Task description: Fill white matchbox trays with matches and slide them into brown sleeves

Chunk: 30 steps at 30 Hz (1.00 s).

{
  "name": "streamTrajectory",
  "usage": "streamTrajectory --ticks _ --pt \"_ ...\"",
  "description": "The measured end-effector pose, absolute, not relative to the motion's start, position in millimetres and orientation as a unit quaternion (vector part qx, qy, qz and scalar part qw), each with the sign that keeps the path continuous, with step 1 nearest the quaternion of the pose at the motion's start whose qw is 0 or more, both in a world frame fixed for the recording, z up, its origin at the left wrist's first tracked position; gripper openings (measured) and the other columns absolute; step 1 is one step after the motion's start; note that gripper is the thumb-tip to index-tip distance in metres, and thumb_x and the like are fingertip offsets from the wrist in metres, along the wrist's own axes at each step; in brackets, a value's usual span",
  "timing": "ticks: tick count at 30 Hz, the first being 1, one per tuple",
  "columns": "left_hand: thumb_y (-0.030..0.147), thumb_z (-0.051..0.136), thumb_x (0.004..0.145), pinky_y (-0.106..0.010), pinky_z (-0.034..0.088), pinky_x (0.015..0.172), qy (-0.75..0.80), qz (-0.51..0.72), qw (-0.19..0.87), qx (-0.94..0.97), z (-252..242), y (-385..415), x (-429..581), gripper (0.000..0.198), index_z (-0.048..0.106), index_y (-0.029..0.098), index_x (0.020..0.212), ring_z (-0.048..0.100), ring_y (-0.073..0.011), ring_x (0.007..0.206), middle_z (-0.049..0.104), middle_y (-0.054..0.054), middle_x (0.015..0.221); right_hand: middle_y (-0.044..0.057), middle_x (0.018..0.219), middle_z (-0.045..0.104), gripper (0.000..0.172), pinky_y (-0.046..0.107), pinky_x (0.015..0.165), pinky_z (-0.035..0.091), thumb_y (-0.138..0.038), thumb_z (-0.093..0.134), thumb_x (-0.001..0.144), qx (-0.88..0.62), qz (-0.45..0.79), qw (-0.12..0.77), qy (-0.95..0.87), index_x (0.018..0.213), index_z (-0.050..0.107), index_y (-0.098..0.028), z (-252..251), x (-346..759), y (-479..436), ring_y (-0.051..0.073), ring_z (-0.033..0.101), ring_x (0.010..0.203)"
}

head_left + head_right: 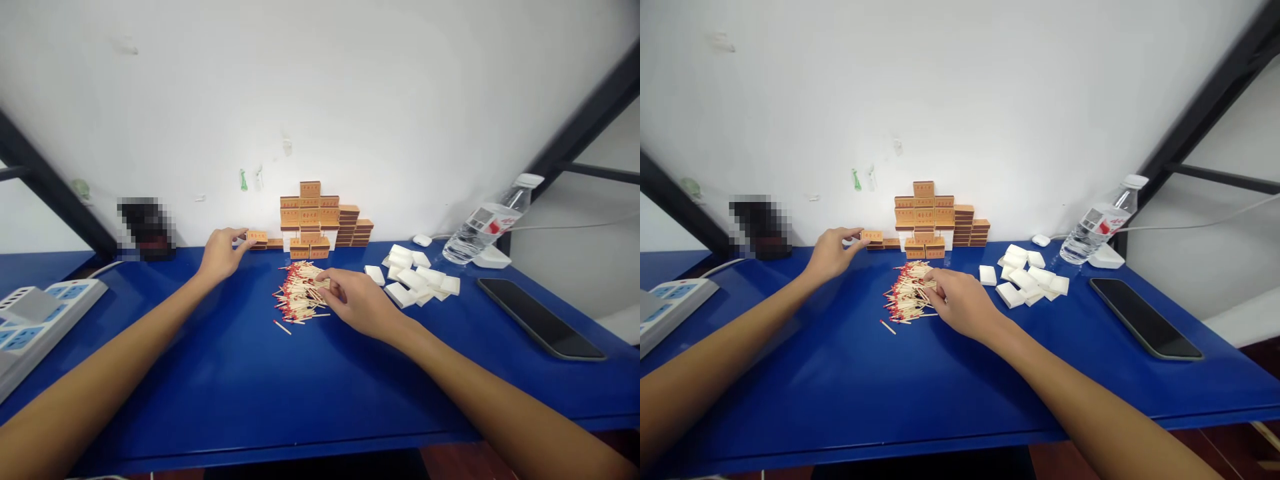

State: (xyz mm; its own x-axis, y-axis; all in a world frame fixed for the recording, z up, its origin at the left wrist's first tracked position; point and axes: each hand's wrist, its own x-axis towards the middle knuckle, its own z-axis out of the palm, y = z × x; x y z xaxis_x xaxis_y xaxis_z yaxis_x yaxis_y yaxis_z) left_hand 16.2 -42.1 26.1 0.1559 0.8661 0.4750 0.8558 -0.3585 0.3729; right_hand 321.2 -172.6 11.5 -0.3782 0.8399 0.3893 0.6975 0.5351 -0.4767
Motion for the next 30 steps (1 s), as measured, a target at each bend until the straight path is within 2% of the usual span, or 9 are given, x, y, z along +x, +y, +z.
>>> streamTrajectory --ticks 5,11,14,20,30 --pt "0.046 0.060 0.097 -0.037 0.051 0.091 0.579 0.278 -0.020 0.766 10 -20 39 0.040 0.077 0.019 0.120 0.067 -0.0283 0.103 0.079 -0.011 0.110 0.001 0.072 0.064 0.015 0.030 0.065 0.037 -0.024 0.055 0.099 -0.470 0.105 0.301 -0.823 0.094 0.068 -0.020 14 323 -170 0.015 0.055 0.065" --pt "0.051 0.057 0.099 -0.043 0.047 0.090 0.597 0.237 -0.070 0.763 3 -20 49 0.040 0.080 0.021 0.110 0.061 -0.0346 0.103 0.077 -0.014 0.099 0.001 0.072 0.064 0.016 0.030 0.064 0.034 -0.020 0.054 0.097 -0.475 0.092 0.297 -0.823 0.089 0.068 -0.019 19 325 -170 0.015 0.055 0.067" --pt "0.047 0.057 0.099 -0.044 0.045 0.089 0.602 0.221 -0.087 0.762 4 -23 52 0.035 0.079 0.021 0.105 0.059 -0.0356 0.103 0.076 -0.014 0.096 0.001 0.073 0.064 0.015 0.030 0.065 0.034 -0.019 0.055 0.096 -0.480 0.082 0.297 -0.821 0.088 0.068 -0.019 19 326 -169 0.016 0.056 0.067" --pt "0.035 0.060 0.099 -0.042 0.043 0.089 0.599 0.217 -0.095 0.765 8 -26 66 0.025 0.074 0.020 0.113 0.059 -0.0340 0.107 0.077 -0.012 0.103 0.001 0.073 0.066 0.014 0.029 0.065 0.034 -0.018 0.056 0.095 -0.492 0.067 0.296 -0.816 0.090 0.069 -0.019 16 331 -161 0.016 0.056 0.067" --pt "0.032 0.057 0.100 -0.044 0.042 0.095 0.598 0.199 -0.109 0.769 10 -19 70 0.031 0.073 0.018 0.123 0.063 -0.0336 0.108 0.077 -0.016 0.106 0.001 0.074 0.067 0.014 0.029 0.064 0.034 -0.020 0.056 0.096 -0.499 0.056 0.283 -0.817 0.091 0.069 -0.020 16 331 -160 0.015 0.055 0.064"
